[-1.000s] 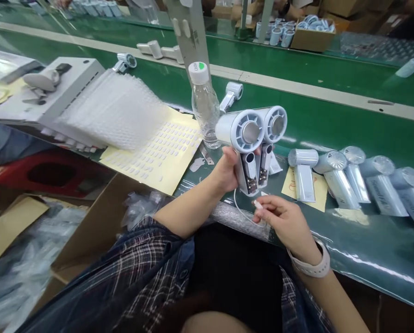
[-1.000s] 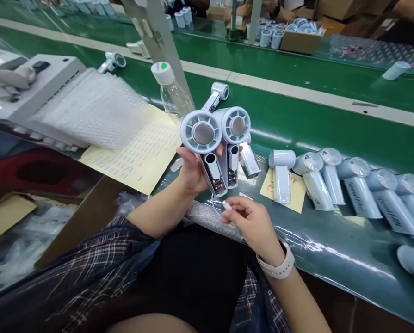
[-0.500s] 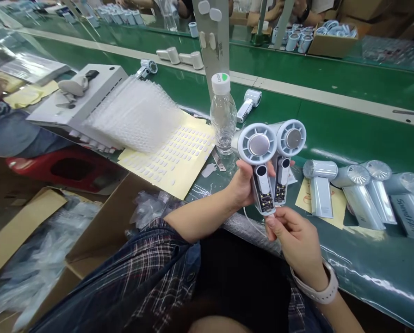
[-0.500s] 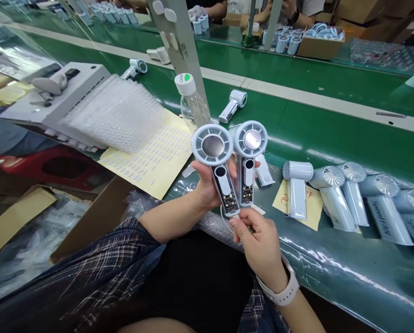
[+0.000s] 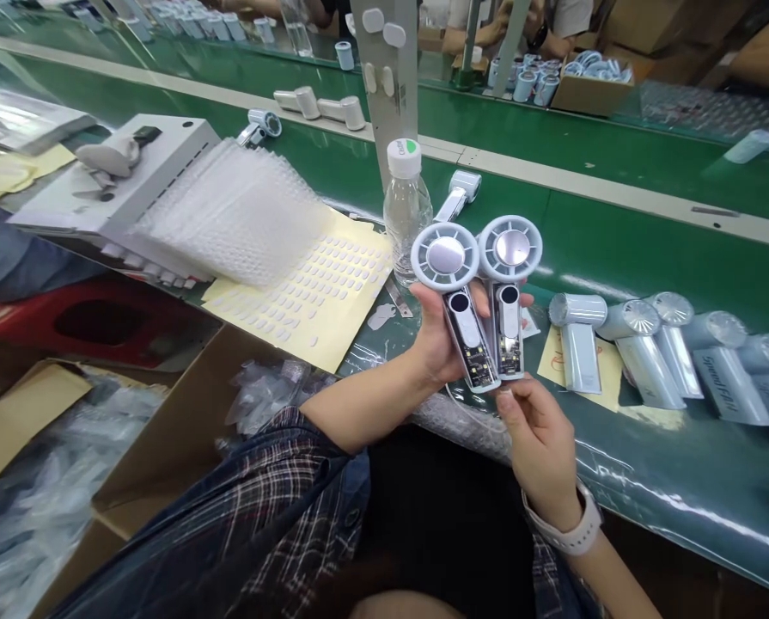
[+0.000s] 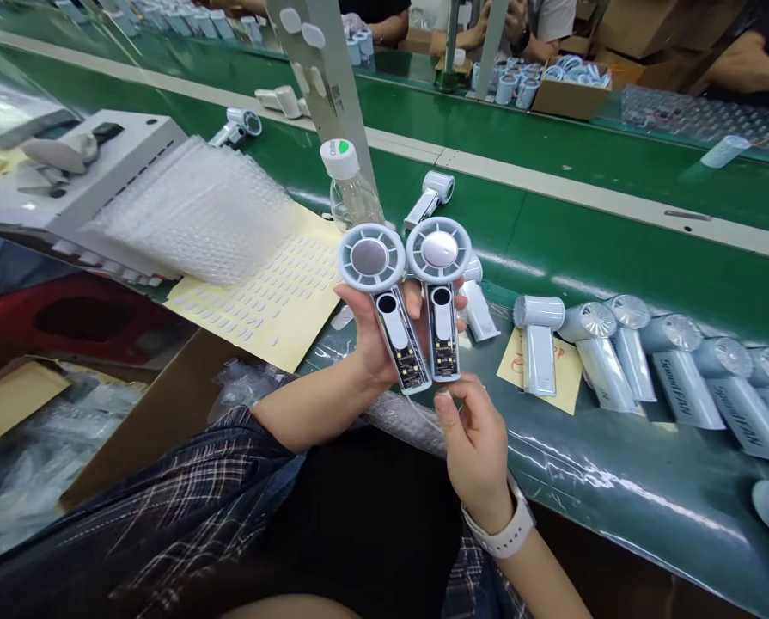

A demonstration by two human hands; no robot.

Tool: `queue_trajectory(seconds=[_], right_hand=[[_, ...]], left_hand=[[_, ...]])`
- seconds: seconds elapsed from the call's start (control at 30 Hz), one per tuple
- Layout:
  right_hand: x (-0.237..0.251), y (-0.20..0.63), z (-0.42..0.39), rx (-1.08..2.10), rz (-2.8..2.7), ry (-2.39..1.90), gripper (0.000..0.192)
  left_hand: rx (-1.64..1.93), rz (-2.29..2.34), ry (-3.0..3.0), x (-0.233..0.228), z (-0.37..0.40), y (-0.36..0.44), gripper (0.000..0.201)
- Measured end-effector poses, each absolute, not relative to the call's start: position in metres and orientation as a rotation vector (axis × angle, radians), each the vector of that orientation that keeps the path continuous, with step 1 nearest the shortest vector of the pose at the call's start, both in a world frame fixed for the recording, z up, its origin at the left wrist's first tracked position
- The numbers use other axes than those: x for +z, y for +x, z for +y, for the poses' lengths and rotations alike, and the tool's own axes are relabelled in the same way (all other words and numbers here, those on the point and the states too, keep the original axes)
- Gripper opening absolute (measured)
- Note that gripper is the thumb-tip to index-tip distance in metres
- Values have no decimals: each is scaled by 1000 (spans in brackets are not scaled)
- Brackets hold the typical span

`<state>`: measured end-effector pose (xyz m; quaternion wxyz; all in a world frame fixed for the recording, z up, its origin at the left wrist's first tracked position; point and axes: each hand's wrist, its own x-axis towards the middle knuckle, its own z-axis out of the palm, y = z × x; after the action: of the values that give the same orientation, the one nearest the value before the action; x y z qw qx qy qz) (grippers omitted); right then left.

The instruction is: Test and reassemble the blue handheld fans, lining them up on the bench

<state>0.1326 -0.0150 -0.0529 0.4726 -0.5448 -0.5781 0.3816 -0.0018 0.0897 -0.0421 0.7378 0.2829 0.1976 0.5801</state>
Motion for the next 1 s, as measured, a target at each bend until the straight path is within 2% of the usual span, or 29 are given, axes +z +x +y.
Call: queue_trajectory(seconds=[0.17, 0.4, 0.57, 0.67, 0.7, 0.77, 0.8, 0.87, 1.0], right_hand=[[-56, 124, -18, 1041, -1183, -1334, 26], [-58, 111, -21, 1105, -1031, -1260, 25], [-49, 133, -15, 803, -1371, -1348, 30], [-49, 147, -5, 465, -1424, -1424, 17], [-50, 150, -1, 457, -1429, -1423, 27], [-52, 156, 6, 672, -1446, -1341, 51], [-53, 160, 9, 825, -1429, -1275, 56], [-53, 168, 12, 1006, -1324, -1189, 56], [-47, 187, 8, 1095, -1073, -1203, 51]], left_hand=[[1240, 368, 673, -46, 91, -1, 94], [1317, 207, 776, -51, 87, 3, 85], [1298, 276, 733, -43, 88, -2, 84], [1301, 319, 737, -42, 87, -6, 68], [1266, 323, 774, -43, 86, -8, 63], [1108, 323, 912, -47, 83, -12, 59], [1021, 324, 993, -49, 83, -13, 59], [910, 338, 1123, -55, 84, -15, 59], [960, 443, 1079, -62, 92, -11, 53]])
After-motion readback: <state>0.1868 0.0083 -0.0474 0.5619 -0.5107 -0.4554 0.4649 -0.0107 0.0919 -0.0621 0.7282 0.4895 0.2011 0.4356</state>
